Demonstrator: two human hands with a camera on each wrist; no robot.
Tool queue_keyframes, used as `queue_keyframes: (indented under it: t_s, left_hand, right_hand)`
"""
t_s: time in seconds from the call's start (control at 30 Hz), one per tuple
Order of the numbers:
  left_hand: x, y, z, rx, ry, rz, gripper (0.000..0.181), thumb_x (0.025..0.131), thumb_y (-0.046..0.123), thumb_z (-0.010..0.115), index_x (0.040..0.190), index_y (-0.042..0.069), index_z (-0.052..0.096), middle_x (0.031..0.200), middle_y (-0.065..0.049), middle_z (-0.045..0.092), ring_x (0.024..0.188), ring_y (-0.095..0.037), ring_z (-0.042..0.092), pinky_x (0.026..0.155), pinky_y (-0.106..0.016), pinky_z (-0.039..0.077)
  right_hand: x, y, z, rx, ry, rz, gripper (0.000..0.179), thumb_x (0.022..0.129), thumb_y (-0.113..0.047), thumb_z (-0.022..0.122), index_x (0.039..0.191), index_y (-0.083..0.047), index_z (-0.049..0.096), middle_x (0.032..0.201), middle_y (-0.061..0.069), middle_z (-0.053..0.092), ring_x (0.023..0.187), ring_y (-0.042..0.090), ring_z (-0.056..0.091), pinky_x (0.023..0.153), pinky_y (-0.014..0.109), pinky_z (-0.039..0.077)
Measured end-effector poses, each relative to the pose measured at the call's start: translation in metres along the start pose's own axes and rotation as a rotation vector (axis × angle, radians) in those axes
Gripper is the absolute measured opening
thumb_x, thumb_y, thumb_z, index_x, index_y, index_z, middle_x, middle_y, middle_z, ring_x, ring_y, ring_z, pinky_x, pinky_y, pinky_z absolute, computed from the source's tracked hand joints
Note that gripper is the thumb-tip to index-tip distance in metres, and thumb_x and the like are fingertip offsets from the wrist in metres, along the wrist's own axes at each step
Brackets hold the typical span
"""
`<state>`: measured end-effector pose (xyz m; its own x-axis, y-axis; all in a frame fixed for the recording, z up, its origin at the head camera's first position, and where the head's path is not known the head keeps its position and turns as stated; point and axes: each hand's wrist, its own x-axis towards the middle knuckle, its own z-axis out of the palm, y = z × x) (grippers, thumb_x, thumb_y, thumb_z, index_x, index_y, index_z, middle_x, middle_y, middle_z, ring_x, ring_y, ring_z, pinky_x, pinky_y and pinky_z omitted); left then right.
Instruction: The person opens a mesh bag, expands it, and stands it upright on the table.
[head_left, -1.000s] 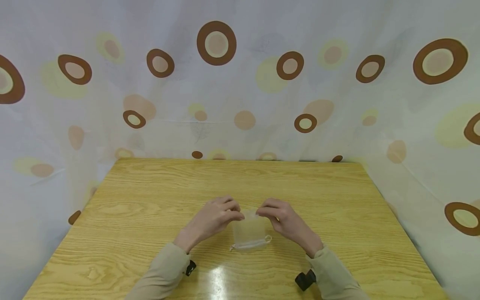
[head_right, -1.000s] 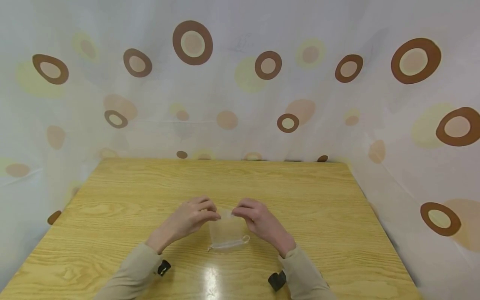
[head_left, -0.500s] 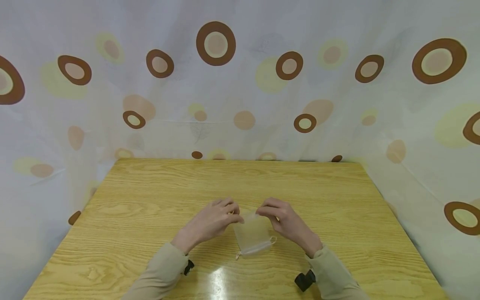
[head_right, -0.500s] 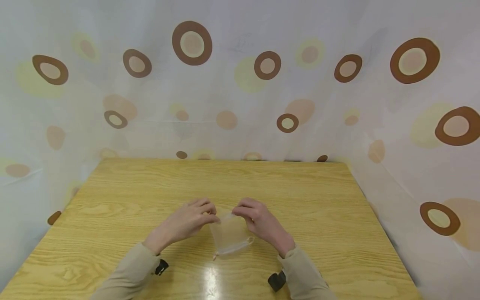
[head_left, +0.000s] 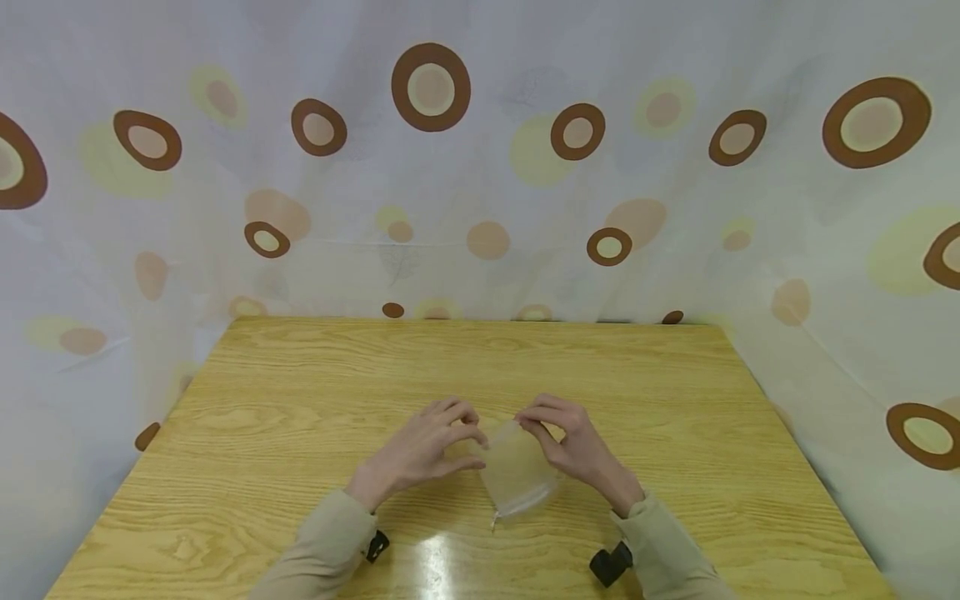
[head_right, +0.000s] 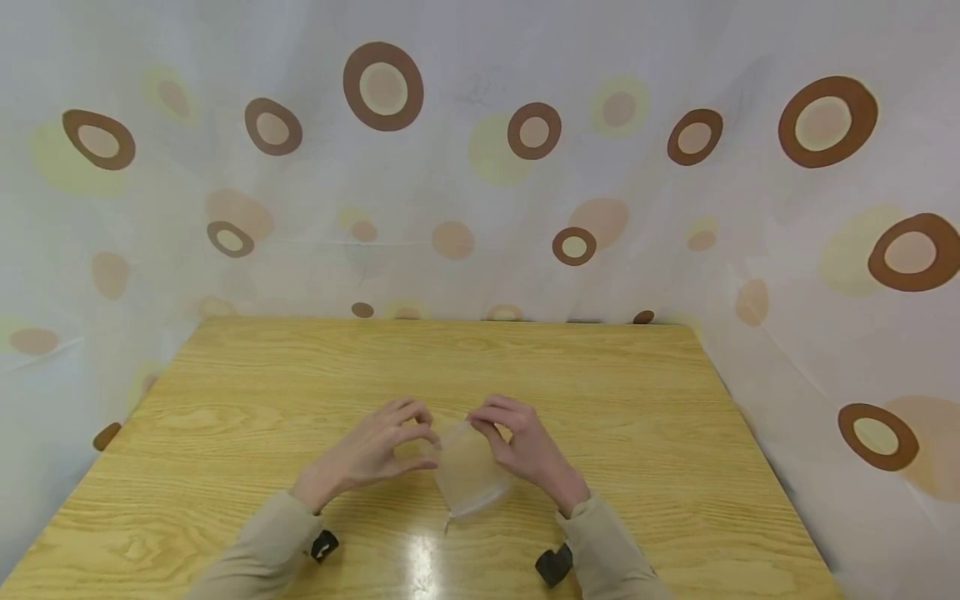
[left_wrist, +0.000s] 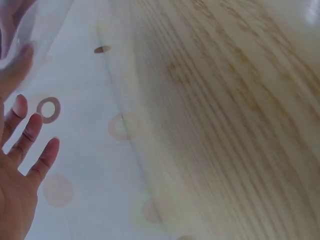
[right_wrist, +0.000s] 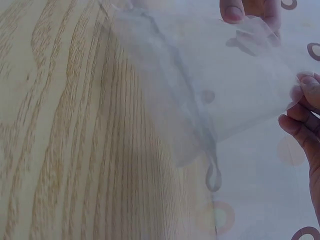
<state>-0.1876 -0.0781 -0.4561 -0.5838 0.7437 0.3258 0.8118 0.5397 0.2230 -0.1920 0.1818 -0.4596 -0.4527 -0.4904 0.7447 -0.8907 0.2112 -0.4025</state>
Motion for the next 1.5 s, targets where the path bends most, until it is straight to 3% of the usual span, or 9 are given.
queue_keyframes:
  t_s: [0.13,0.43,0.57,0.7,0.8,0.9,1.03,1.23,1.5]
  left_hand:
    - [-0.001,-0.002,0.000,0.002,0.050,0.041,0.010,0.096,0.035,0.069,0.094,0.026,0.073,0.110,0.003,0.065,0.105,-0.013,0.058,0.091,-0.033,0.053]
    - [0.000,-0.001,-0.003,-0.054,0.043,0.048,0.022,0.100,0.042,0.062,0.087,0.025,0.067,0.106,0.008,0.065,0.103,-0.011,0.058,0.091,-0.034,0.053]
    - [0.000,-0.002,-0.003,-0.166,0.050,0.064,0.021,0.096,0.039,0.069,0.083,0.024,0.063,0.097,0.009,0.064,0.096,-0.007,0.061,0.089,-0.030,0.054]
    - [0.001,-0.005,-0.003,-0.381,0.025,0.061,0.014,0.096,0.029,0.070,0.086,0.021,0.065,0.089,0.009,0.067,0.085,-0.002,0.063,0.082,-0.032,0.058]
    - [0.000,-0.007,-0.003,-0.523,0.009,0.029,0.008,0.096,0.025,0.069,0.090,0.019,0.068,0.088,0.007,0.071,0.084,0.000,0.065,0.079,-0.032,0.059]
    - [-0.001,-0.007,-0.005,-0.567,0.012,0.008,0.006,0.096,0.023,0.069,0.093,0.017,0.069,0.090,0.005,0.074,0.084,0.000,0.066,0.078,-0.028,0.059]
    - [0.002,-0.007,-0.006,-0.542,0.026,0.023,0.008,0.095,0.022,0.070,0.093,0.014,0.071,0.089,0.004,0.075,0.081,0.001,0.066,0.075,-0.025,0.058]
    - [0.004,-0.007,-0.009,-0.459,0.050,0.062,0.006,0.094,0.020,0.070,0.094,0.015,0.073,0.088,0.005,0.075,0.078,0.001,0.065,0.071,-0.019,0.055]
    - [0.004,-0.007,-0.013,-0.344,0.072,0.096,0.008,0.096,0.022,0.068,0.094,0.017,0.075,0.089,0.007,0.075,0.078,0.000,0.066,0.071,-0.029,0.058]
  right_hand:
    - [-0.002,0.001,-0.002,0.014,0.004,0.019,0.031,0.076,0.023,0.070,0.098,0.001,0.073,0.083,0.014,0.068,0.069,0.020,0.063,0.066,0.015,0.051]
    - [-0.003,0.000,-0.002,0.019,0.021,0.096,0.028,0.081,0.020,0.069,0.096,-0.003,0.075,0.081,0.014,0.070,0.067,0.021,0.064,0.067,0.017,0.053]
    - [-0.004,0.001,-0.002,0.024,0.011,0.137,0.026,0.084,0.016,0.069,0.096,-0.005,0.075,0.082,0.013,0.071,0.068,0.022,0.064,0.068,0.017,0.053]
    - [-0.004,0.001,-0.002,0.036,0.012,0.140,0.026,0.084,0.018,0.068,0.095,-0.005,0.075,0.081,0.014,0.070,0.069,0.021,0.064,0.069,0.017,0.053]
    - [-0.003,-0.001,-0.003,0.105,0.008,0.135,0.028,0.084,0.021,0.065,0.097,-0.003,0.072,0.084,0.014,0.069,0.073,0.020,0.064,0.071,0.019,0.054]
    - [-0.001,-0.003,-0.003,0.202,-0.021,0.154,0.030,0.086,0.020,0.063,0.106,-0.001,0.067,0.095,0.014,0.067,0.083,0.020,0.064,0.078,0.023,0.056]
    - [0.000,-0.005,-0.003,0.273,-0.076,0.193,0.031,0.089,0.015,0.064,0.116,0.000,0.060,0.108,0.016,0.062,0.095,0.023,0.062,0.083,0.028,0.056]
    - [0.001,-0.004,-0.003,0.348,-0.061,0.221,0.022,0.089,0.015,0.065,0.104,-0.001,0.063,0.098,0.016,0.062,0.090,0.017,0.062,0.080,0.026,0.058]
    - [0.002,0.000,-0.005,0.309,-0.049,0.126,0.022,0.085,0.019,0.066,0.094,-0.001,0.068,0.085,0.013,0.068,0.074,0.022,0.064,0.070,0.024,0.057]
